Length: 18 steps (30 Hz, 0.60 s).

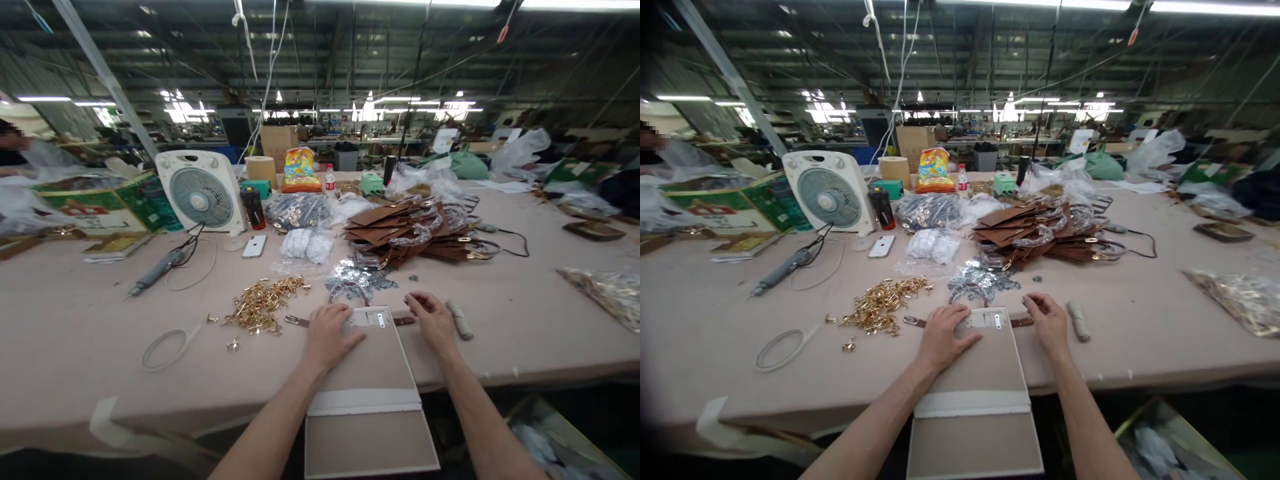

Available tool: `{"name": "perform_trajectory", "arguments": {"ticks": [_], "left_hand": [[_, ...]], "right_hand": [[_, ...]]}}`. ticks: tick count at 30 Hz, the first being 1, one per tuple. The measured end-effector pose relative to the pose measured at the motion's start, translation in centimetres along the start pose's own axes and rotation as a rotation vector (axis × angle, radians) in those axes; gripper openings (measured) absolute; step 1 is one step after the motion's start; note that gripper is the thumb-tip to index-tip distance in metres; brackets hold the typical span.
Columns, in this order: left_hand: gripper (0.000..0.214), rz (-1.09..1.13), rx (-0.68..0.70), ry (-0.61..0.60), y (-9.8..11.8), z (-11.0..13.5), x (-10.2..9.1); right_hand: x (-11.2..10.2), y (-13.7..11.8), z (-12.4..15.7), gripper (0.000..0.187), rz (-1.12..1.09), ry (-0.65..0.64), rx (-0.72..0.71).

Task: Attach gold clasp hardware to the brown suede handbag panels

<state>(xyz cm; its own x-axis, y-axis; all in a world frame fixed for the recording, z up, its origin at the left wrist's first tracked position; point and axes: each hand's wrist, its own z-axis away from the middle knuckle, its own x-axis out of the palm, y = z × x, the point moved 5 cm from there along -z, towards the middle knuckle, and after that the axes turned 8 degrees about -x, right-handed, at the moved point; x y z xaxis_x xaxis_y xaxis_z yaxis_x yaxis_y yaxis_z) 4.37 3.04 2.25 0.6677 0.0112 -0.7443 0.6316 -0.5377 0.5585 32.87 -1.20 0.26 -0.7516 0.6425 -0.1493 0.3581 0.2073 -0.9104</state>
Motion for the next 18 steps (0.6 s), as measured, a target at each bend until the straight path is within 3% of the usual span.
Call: {"name": "perform_trajectory", "arguments": {"ticks": [2, 6, 8, 12, 18], "left_hand": [[0.054, 0.012, 0.001, 0.0, 0.0, 0.0, 0.0], [0.052, 0.034, 0.002, 0.015, 0.1, 0.0, -0.3], [0.047, 0.037, 0.002, 0.022, 0.2, 0.1, -0.4], [0.04, 0.032, 0.001, 0.023, 0.2, 0.2, -0.6], [0.047, 0.054, -0.01, 0.036, 0.1, 0.1, -0.8]], "right_hand": [[1.2, -2.0, 1.0, 0.051, -0.094, -0.05, 0.039], [6.2, -5.9, 3.8, 0.041, -0.207, -0.354, 0.089], [8.3, -6.7, 5.1, 0.038, -0.203, -0.436, 0.097], [10.3, -6.2, 6.2, 0.038, -0.081, -0.436, 0.054], [10.1, -4.7, 6.1, 0.039, -0.054, -0.377, 0.116]]}}
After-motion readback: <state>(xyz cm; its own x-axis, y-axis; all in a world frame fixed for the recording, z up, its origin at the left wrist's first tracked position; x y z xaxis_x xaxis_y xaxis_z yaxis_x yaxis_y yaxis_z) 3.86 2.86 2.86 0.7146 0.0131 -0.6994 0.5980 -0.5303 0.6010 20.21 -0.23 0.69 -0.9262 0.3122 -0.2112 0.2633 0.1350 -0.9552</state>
